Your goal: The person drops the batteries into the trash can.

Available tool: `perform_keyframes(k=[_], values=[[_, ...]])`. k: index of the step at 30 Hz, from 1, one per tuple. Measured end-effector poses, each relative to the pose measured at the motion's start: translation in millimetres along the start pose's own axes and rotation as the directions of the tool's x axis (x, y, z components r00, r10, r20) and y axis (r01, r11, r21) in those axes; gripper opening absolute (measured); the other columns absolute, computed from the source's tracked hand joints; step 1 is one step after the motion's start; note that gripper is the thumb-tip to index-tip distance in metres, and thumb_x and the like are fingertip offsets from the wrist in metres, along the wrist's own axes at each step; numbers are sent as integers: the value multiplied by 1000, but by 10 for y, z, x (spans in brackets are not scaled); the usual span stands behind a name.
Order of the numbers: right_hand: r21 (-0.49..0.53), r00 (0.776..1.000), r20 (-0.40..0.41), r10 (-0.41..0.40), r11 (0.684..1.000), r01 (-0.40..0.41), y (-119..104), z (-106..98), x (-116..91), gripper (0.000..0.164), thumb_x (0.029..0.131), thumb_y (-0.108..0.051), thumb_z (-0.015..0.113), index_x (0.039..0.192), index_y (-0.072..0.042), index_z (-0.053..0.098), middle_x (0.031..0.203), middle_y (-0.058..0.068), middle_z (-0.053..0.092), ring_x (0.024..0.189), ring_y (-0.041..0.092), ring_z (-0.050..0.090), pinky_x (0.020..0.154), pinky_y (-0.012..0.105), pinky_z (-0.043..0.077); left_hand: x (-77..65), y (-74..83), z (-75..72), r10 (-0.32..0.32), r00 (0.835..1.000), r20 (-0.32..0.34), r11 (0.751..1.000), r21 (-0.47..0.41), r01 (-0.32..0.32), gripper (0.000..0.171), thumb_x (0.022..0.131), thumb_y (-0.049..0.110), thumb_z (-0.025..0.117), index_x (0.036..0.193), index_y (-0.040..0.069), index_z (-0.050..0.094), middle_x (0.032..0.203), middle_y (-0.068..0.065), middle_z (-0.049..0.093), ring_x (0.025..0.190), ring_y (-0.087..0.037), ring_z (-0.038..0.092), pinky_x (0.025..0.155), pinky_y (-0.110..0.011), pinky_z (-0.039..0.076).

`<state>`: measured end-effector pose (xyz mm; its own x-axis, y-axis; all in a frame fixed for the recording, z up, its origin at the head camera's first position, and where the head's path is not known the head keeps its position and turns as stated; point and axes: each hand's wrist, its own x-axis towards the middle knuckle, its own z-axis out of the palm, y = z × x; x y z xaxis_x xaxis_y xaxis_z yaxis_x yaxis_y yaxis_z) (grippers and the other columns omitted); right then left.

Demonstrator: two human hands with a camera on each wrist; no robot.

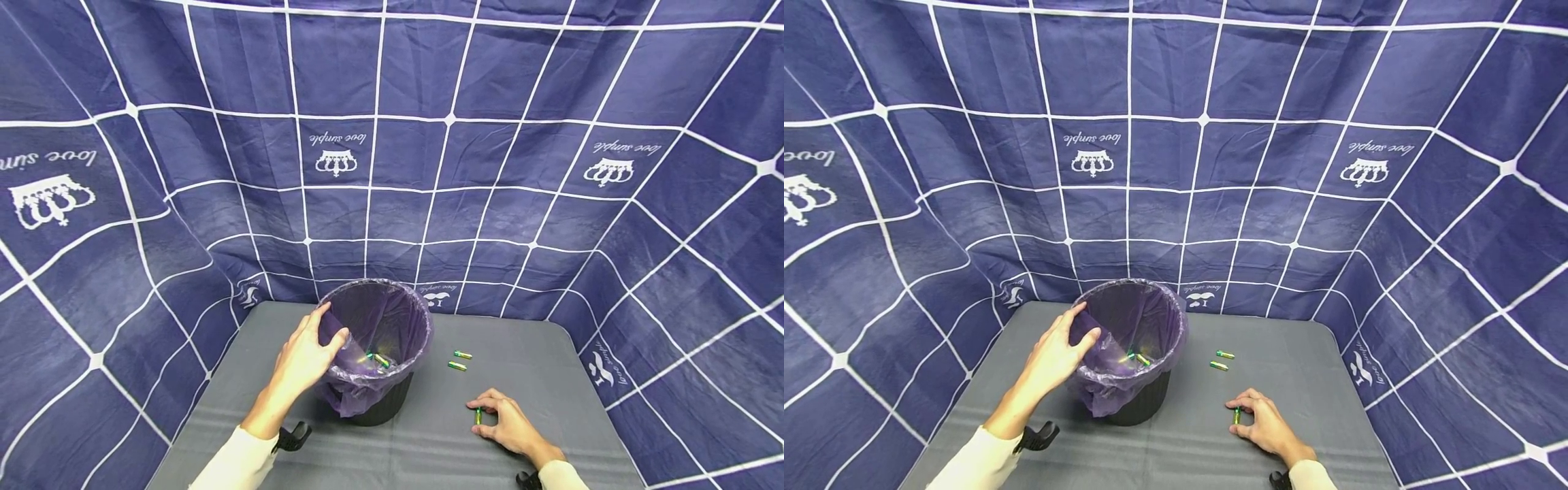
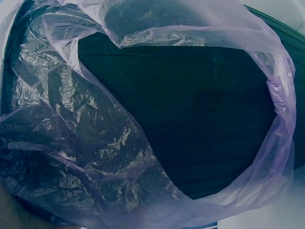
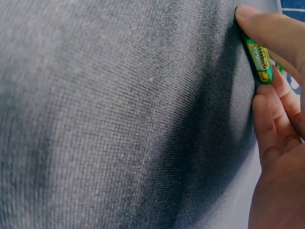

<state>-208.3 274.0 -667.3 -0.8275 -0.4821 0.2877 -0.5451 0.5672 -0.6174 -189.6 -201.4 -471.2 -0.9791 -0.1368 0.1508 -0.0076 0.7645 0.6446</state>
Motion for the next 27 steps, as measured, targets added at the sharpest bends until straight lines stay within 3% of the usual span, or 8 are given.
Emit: perform_keyframes(k=[15, 23, 27], values=[[31, 998, -47, 31, 999, -29, 1, 10, 103, 39, 86, -18, 105, 121, -12, 90, 117, -3, 83, 100, 11, 77, 87, 27, 65, 3, -15, 14, -3, 1000, -5, 1000, 6, 3, 80, 112, 59, 68, 181, 27, 42, 181, -17, 52, 155, -60, 60, 119, -81, 52], [59, 996, -92, -11, 998, 16, -132, -67, 295, 40, 85, -10, 105, 121, -4, 88, 119, 0, 83, 100, 15, 80, 88, 31, 69, 1, -21, 11, -18, 1000, 4, 1000, 6, 18, 80, 113, 60, 66, 182, 28, 41, 184, -16, 49, 159, -58, 57, 122, -80, 50], [31, 993, -120, -14, 999, 18, -220, -146, 400, 39, 85, -12, 105, 121, -9, 89, 119, -3, 82, 100, 12, 80, 89, 29, 70, 9, -17, 15, -18, 1000, 7, 1000, 6, 17, 80, 113, 60, 66, 182, 29, 41, 184, -16, 49, 160, -57, 56, 122, -81, 50]])
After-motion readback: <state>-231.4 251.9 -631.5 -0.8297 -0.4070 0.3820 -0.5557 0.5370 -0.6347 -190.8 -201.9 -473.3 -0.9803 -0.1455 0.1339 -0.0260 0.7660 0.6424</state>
